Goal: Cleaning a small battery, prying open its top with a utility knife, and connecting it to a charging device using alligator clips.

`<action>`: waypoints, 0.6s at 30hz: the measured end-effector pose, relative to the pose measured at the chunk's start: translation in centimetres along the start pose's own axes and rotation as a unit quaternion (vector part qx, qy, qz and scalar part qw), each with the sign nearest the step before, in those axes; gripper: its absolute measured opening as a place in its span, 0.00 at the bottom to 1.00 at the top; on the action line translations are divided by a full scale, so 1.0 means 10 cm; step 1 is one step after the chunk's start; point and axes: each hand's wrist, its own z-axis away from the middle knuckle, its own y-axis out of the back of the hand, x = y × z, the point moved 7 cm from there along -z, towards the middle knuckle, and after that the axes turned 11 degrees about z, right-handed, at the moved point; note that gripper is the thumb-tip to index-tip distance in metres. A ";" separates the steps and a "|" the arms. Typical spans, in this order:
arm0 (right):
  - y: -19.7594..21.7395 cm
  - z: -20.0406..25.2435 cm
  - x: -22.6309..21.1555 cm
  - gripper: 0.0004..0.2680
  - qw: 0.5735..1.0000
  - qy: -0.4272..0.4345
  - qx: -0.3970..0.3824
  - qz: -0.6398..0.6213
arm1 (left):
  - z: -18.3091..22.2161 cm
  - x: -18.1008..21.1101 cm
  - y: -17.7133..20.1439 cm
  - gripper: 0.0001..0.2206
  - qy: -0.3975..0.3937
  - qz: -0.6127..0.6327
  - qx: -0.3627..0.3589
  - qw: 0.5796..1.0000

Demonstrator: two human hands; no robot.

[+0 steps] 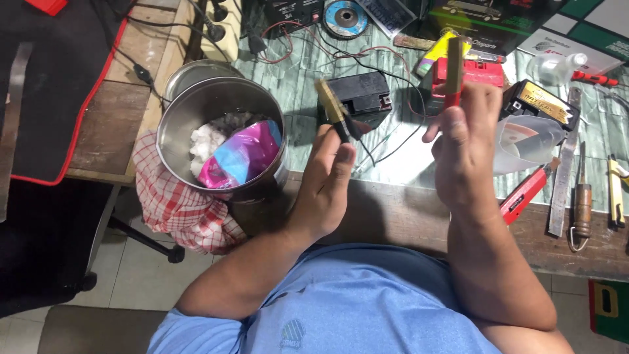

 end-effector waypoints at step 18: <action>0.46 -0.06 -0.37 0.20 0.887 -0.187 -0.153 -0.394 | -0.22 1.72 0.21 0.36 -0.016 -0.243 -0.164 0.956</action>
